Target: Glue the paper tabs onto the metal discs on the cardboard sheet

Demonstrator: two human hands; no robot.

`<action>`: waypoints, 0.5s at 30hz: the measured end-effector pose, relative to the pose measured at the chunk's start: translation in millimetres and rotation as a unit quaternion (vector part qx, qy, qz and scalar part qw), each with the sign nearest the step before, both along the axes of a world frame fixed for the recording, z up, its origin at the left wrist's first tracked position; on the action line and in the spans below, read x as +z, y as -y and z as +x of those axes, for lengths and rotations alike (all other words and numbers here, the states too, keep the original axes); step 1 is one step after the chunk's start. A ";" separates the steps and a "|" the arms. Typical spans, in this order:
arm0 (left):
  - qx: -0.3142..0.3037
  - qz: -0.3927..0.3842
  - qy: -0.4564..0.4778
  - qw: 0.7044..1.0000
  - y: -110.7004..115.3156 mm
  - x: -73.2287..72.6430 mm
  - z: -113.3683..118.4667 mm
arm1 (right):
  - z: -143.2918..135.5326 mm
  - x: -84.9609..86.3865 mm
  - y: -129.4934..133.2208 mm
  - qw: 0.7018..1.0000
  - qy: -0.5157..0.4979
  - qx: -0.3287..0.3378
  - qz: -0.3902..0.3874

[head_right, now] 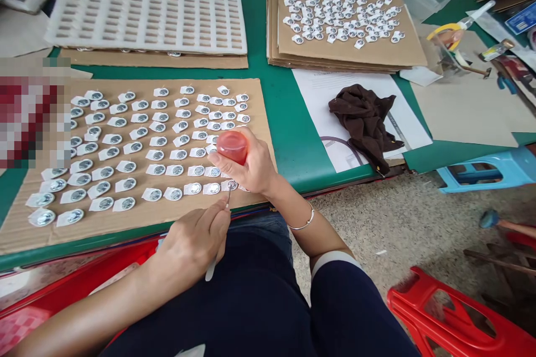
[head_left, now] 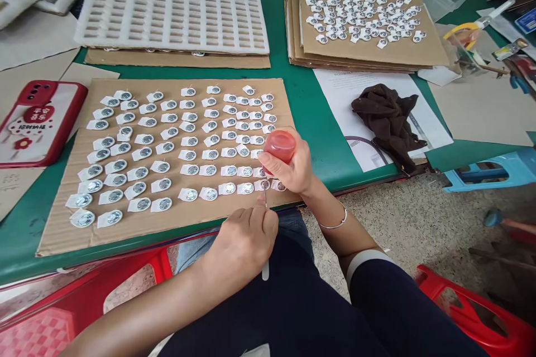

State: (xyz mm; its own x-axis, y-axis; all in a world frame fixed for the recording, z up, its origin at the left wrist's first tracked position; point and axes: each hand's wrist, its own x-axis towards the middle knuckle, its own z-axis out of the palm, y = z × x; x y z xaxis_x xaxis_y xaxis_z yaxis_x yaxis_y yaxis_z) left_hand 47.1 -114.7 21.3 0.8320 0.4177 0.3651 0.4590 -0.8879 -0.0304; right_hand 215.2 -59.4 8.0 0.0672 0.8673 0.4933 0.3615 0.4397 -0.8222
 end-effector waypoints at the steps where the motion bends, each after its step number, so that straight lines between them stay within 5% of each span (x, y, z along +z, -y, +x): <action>1: -0.001 0.000 0.002 1.000 0.0 -0.3 0.2 | 0.1 0.0 0.2 1.000 -0.001 0.002 0.000; 9: 0.000 -0.023 -0.007 1.000 -1.5 1.0 -0.9 | 0.0 0.9 0.2 1.000 0.002 0.001 0.010; 15: -0.020 -0.218 0.015 0.976 -16.9 10.0 -12.5 | 6.0 -5.8 16.8 0.993 -0.112 -0.029 -0.013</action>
State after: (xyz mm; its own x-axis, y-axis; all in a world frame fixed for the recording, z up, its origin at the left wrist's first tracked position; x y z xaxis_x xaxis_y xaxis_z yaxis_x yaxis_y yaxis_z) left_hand 34.6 -97.8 31.3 0.8426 0.5061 0.1840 0.4186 -0.8305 0.3675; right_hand 221.2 -76.2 2.2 0.2222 0.8711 0.4380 0.1928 0.4011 -0.8955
